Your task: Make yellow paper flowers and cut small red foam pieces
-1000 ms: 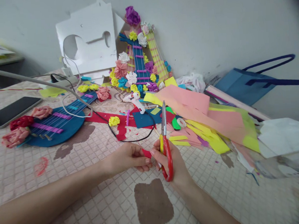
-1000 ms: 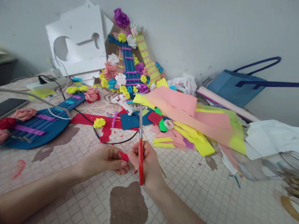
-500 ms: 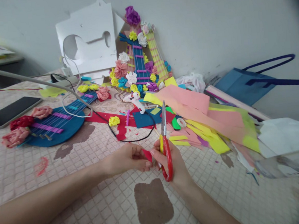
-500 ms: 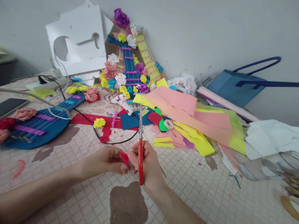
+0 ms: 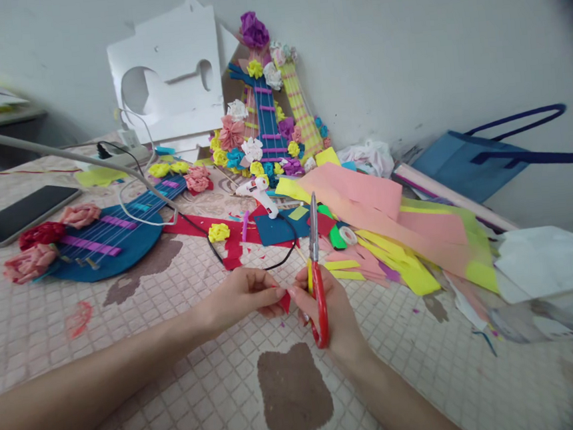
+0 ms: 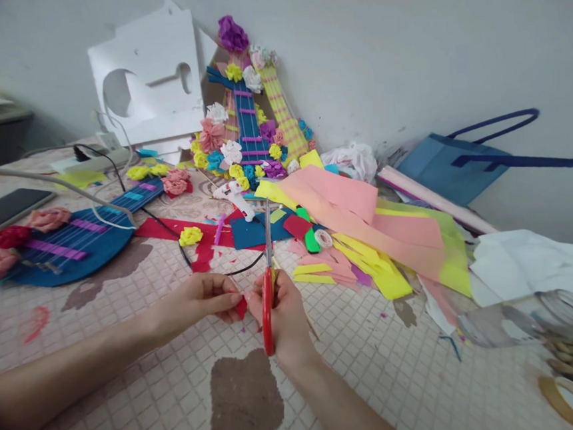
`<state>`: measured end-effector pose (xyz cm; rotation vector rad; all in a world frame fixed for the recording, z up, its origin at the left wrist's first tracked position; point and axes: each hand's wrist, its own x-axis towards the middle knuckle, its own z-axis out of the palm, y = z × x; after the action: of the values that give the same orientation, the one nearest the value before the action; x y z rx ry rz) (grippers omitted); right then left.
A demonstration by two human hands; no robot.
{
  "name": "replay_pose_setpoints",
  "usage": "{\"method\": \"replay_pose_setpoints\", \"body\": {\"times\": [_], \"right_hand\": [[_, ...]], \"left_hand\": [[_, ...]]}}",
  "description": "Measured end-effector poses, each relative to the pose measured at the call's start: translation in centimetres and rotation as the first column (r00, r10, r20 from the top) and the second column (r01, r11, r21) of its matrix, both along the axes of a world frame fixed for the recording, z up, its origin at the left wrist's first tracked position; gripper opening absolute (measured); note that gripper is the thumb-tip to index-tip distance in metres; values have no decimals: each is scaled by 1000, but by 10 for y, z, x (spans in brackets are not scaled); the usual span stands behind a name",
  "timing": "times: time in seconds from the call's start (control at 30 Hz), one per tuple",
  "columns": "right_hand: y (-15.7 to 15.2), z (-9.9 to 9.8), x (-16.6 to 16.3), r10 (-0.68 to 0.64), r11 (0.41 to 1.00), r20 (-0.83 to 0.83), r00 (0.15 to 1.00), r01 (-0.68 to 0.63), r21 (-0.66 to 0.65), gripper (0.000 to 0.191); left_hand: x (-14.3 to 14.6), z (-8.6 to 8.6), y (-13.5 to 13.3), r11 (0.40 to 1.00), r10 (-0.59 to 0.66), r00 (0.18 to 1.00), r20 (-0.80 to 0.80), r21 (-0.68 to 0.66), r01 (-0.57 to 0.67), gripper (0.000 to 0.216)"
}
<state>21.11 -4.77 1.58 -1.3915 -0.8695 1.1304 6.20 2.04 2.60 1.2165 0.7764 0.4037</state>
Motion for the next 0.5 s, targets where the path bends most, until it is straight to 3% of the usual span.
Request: {"method": "replay_pose_setpoints", "body": {"times": [0.2, 0.4, 0.5], "right_hand": [[1, 2, 4, 84, 994, -53, 995, -80, 79, 26], [0, 5, 7, 135, 991, -20, 991, -135, 12, 28], [0, 4, 6, 122, 993, 1, 993, -122, -2, 27]], "left_hand": [[-2, -1, 3, 1000, -14, 999, 30, 24, 13, 28], [-3, 0, 4, 993, -82, 997, 9, 88, 81, 26], [-3, -1, 5, 996, -47, 999, 9, 77, 46, 27]]}}
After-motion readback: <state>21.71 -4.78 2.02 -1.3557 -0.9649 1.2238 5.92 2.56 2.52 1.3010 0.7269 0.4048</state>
